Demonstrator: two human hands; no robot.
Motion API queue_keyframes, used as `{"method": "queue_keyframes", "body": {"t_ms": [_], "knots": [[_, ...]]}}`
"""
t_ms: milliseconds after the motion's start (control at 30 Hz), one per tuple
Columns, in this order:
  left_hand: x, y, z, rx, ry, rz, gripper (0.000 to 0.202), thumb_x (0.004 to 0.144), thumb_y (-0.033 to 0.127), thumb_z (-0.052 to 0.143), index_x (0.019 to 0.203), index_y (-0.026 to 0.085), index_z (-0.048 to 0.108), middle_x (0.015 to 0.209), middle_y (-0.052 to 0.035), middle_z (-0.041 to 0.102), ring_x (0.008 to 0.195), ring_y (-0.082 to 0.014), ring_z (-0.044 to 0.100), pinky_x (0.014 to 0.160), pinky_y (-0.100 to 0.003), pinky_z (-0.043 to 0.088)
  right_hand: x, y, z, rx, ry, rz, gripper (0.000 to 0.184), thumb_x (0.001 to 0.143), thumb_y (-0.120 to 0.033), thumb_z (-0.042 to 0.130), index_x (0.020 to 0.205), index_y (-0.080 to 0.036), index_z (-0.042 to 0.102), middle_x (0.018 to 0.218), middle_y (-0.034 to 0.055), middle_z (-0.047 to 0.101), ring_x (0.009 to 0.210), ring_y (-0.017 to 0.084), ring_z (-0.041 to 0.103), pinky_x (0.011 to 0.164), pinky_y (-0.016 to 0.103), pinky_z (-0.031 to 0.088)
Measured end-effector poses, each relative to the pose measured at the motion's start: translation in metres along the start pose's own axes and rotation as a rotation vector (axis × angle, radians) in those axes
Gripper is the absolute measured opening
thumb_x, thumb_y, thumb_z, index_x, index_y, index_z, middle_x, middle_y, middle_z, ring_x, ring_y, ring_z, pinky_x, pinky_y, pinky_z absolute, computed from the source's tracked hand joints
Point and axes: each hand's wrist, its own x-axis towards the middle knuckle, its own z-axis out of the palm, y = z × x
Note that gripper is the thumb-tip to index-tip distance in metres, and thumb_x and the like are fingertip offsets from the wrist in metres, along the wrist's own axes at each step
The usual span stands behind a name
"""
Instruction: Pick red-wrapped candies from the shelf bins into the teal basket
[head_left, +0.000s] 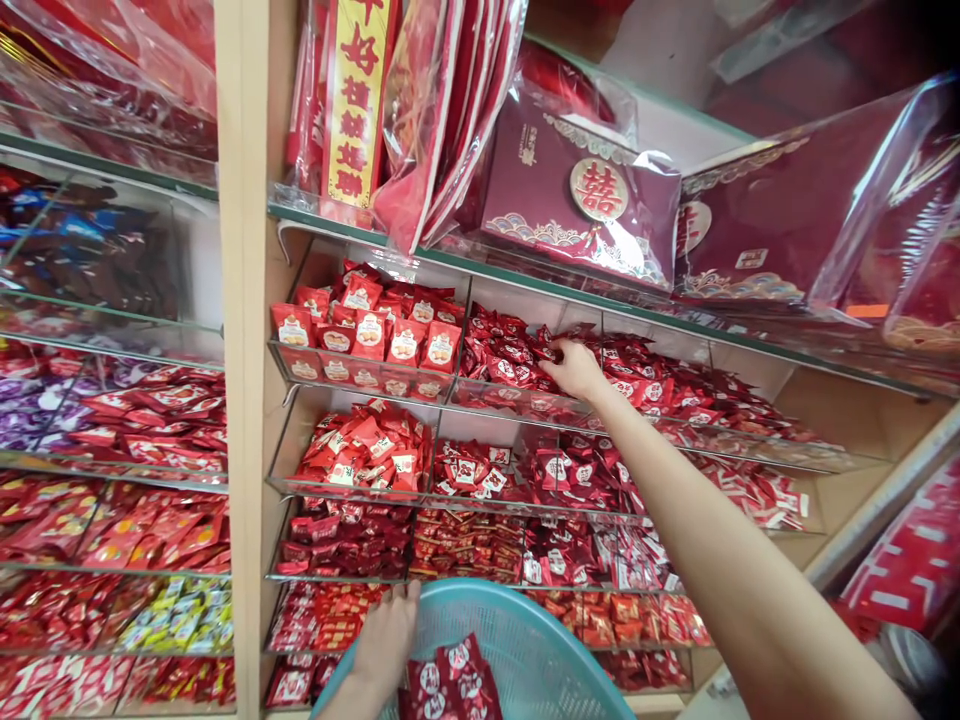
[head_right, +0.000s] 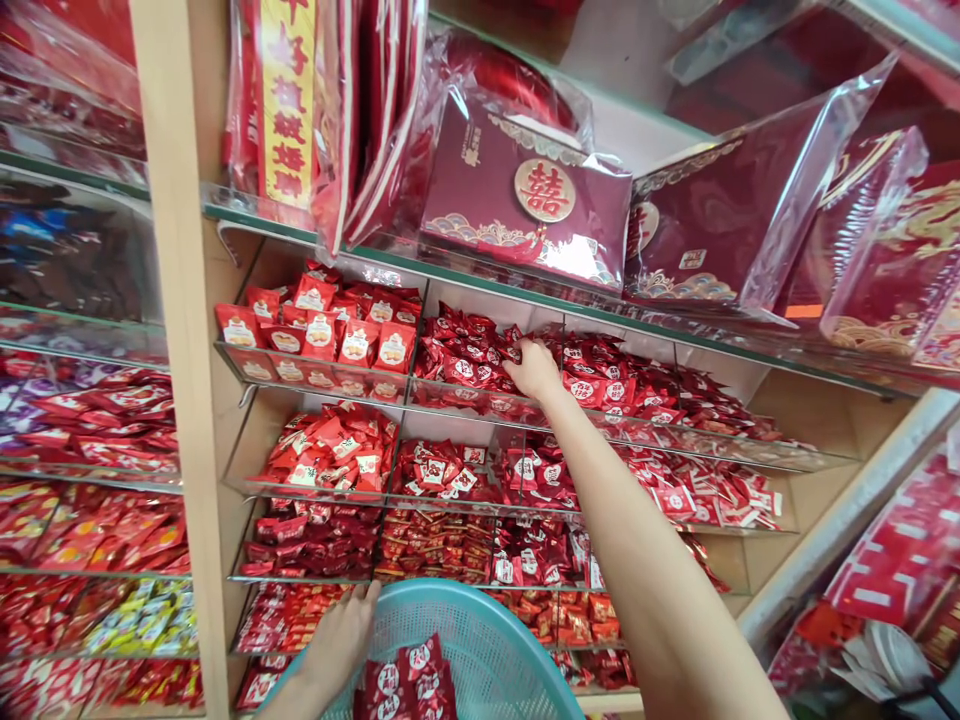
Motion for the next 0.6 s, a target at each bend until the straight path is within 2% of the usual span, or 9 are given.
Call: {"method": "queue_keyframes", "body": {"t_ms": [133, 233, 333, 467, 600], "knots": [[-0.003, -0.001, -0.006, -0.004, -0.021, -0.007, 0.05, 0.081, -0.003, 0.029, 0.126, 0.012, 0.047, 0.109, -0.0167, 0.062, 0.098, -0.0225, 0.062, 0.081, -0.036, 0.052, -0.002, 0.007, 0.001, 0.141, -0.007, -0.003, 0.036, 0.07, -0.024, 0.061, 0.104, -0.015, 0.056, 0.088, 0.0069, 0.065, 0.075, 0.019, 0.059, 0.073, 0.03, 0.045], [-0.004, 0.0, -0.007, -0.014, -0.025, -0.004, 0.05, 0.081, -0.002, 0.029, 0.125, 0.013, 0.048, 0.11, -0.0169, 0.062, 0.1, -0.022, 0.062, 0.082, -0.035, 0.052, -0.002, 0.009, 0.003, 0.2, -0.006, -0.019, 0.044, 0.067, -0.024, 0.064, 0.108, -0.015, 0.052, 0.092, 0.007, 0.064, 0.077, 0.019, 0.059, 0.074, 0.03, 0.045], [-0.003, 0.0, -0.004, -0.012, -0.027, -0.003, 0.051, 0.081, -0.003, 0.03, 0.128, 0.012, 0.045, 0.113, -0.0184, 0.06, 0.103, -0.0228, 0.06, 0.084, -0.036, 0.051, -0.003, 0.01, 0.005, 0.146, 0.022, -0.065, 0.053, 0.067, -0.024, 0.064, 0.116, -0.014, 0.048, 0.098, 0.0101, 0.062, 0.086, 0.023, 0.059, 0.079, 0.034, 0.045], [-0.001, 0.001, -0.003, -0.026, -0.032, -0.004, 0.05, 0.081, -0.002, 0.031, 0.127, 0.011, 0.046, 0.111, -0.018, 0.061, 0.101, -0.0227, 0.06, 0.084, -0.036, 0.051, -0.007, 0.009, 0.004, 0.046, 0.112, -0.119, 0.057, 0.068, -0.025, 0.063, 0.12, -0.011, 0.045, 0.108, 0.017, 0.055, 0.099, 0.029, 0.054, 0.082, 0.039, 0.044], [-0.001, 0.002, -0.008, -0.029, -0.035, -0.012, 0.046, 0.082, 0.001, 0.032, 0.124, 0.013, 0.047, 0.11, -0.0176, 0.061, 0.1, -0.0224, 0.061, 0.082, -0.036, 0.05, -0.012, 0.007, -0.004, 0.111, 0.256, -0.113, 0.045, 0.07, -0.028, 0.062, 0.11, -0.012, 0.049, 0.1, 0.0146, 0.055, 0.081, 0.025, 0.057, 0.077, 0.041, 0.046]]}}
